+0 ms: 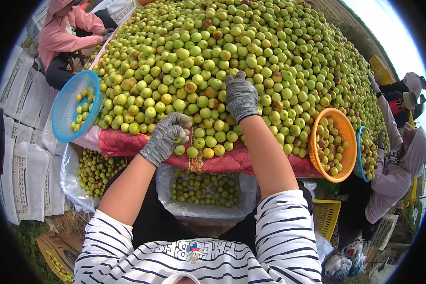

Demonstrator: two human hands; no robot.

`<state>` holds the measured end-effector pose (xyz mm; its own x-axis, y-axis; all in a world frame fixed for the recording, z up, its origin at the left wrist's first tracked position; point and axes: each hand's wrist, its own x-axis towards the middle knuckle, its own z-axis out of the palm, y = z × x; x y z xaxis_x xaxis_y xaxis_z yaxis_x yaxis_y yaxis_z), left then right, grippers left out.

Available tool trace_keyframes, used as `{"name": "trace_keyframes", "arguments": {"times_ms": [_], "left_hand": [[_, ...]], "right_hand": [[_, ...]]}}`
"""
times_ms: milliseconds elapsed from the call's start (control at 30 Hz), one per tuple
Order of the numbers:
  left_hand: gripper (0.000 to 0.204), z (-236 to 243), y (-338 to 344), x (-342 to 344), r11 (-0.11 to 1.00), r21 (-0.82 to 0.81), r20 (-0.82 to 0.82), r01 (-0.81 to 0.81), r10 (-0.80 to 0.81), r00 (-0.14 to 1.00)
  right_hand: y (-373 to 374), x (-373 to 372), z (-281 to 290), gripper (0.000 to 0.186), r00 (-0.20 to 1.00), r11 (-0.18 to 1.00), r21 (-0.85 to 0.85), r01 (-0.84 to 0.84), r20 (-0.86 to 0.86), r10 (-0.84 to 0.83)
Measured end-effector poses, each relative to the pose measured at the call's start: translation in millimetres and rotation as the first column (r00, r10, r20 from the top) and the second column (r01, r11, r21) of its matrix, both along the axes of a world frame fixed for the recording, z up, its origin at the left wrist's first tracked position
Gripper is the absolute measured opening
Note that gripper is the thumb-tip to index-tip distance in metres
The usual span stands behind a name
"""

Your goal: The person sorts green plums from a large pile on a table into a plastic bag and a blue bowl. They pick individual plums, inspect them, and place them into the bag or bowl while seated at the table.

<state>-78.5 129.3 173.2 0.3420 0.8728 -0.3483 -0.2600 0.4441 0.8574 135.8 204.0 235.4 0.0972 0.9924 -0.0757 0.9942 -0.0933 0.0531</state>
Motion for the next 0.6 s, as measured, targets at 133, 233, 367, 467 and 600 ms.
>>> {"name": "trace_keyframes", "arguments": {"times_ms": [133, 233, 367, 467, 600], "left_hand": [[0.04, 1, -2, 7, 0.999, -0.036, 0.125, -0.012, 0.016, 0.992], [0.041, 5, 0, 11, 0.999, -0.039, 0.096, 0.004, 0.0, 0.995], [0.034, 8, 5, 11, 0.988, -0.111, 0.066, -0.11, 0.118, 0.991], [0.029, 8, 7, 10, 0.982, -0.144, 0.065, -0.12, 0.131, 0.989], [0.028, 7, 6, 11, 0.991, -0.097, 0.05, -0.096, 0.101, 0.994]], "right_hand": [[-20, -8, -4, 0.037, 0.708, 0.93, 0.09, -0.356, -0.623, 0.332], [-2, 3, -2, 0.038, 0.79, 0.949, 0.173, -0.262, -0.527, 0.315], [48, 39, 0, 0.04, 0.994, 0.943, 0.331, -0.014, -0.095, 0.048], [64, 45, -17, 0.048, 0.999, 0.988, 0.149, -0.036, -0.016, 0.039], [60, 37, -29, 0.043, 0.998, 0.967, 0.252, -0.036, 0.052, 0.023]]}}
